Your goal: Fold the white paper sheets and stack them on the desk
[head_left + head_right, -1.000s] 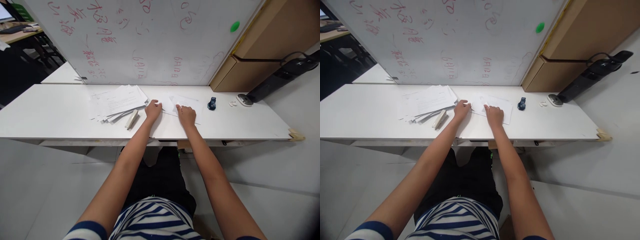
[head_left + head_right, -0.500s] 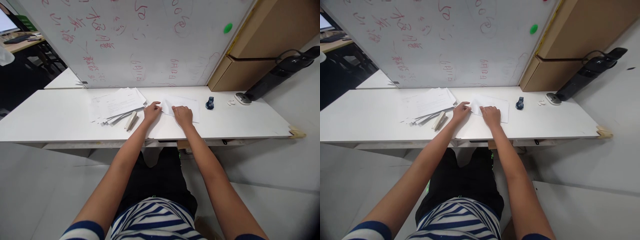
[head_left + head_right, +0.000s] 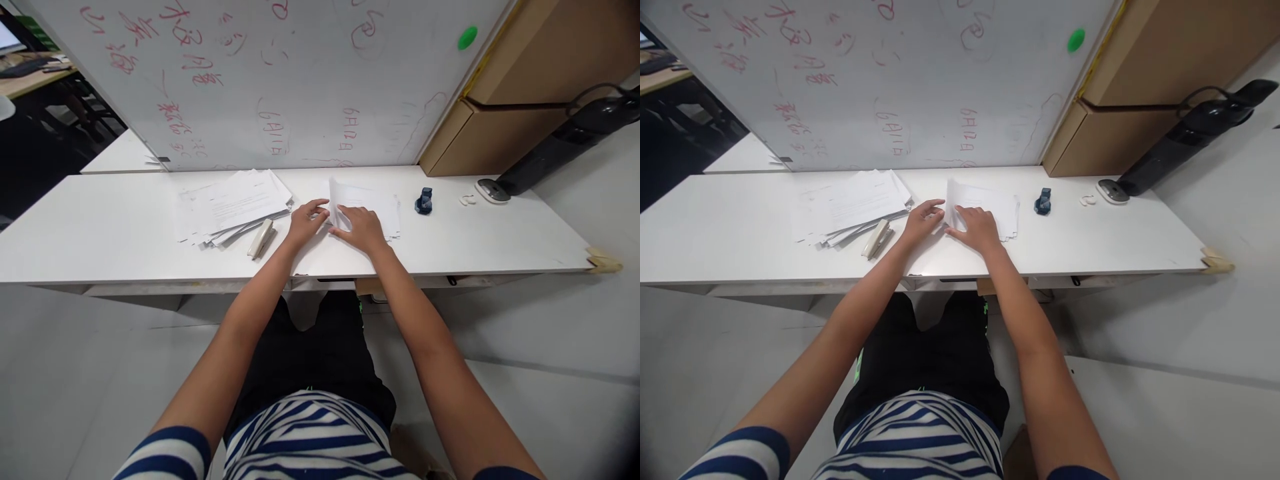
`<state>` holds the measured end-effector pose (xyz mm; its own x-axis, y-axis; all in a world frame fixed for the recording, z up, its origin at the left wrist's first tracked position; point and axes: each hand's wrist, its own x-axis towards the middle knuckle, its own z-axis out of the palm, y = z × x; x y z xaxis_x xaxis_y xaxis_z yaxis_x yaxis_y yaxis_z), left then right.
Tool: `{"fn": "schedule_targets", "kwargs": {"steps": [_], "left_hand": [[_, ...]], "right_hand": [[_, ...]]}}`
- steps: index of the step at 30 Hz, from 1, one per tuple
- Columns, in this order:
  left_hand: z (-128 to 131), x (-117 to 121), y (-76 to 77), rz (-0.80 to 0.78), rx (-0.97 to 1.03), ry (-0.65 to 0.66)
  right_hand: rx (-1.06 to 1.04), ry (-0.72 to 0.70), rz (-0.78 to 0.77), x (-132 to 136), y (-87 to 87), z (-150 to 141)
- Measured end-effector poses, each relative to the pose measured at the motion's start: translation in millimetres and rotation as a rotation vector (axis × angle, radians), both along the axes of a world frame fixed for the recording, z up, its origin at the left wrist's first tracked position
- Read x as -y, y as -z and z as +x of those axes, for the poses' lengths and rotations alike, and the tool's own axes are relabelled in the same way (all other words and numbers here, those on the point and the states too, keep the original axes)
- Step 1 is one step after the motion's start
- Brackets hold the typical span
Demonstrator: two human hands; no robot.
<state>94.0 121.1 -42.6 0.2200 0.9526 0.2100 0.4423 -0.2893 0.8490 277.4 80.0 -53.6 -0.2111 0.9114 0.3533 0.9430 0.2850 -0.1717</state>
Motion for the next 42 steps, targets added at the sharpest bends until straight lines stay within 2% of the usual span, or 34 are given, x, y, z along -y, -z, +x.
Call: {"fn": "schedule_targets", "kwargs": {"steps": [3, 9, 13, 36, 42], "left_hand": [[-0.9, -0.3, 1.3, 0.040, 0.008, 0.080], [-2.1, -3.0, 4.5, 0.055, 0.024, 0.116], [-1.7, -3.5, 4.6, 0.064, 0.053, 0.148], [1.2, -1.0, 2.0, 0.047, -0.011, 0.159], [3.4, -4.7, 6.8, 0.101, -0.045, 0.165]], "right_hand": [[-0.004, -0.012, -0.003, 0.6, -2.0, -1.9], [0.033, 0.017, -0.015, -0.5, -3.9, -5.0], [0.014, -0.013, 0.004, -0.1, -4.1, -4.6], [0.029, -0.030, 0.005, -2.8, 0.1, -4.1], [-0.007, 0.004, 0.016, -7.0, -0.4, -2.4]]}}
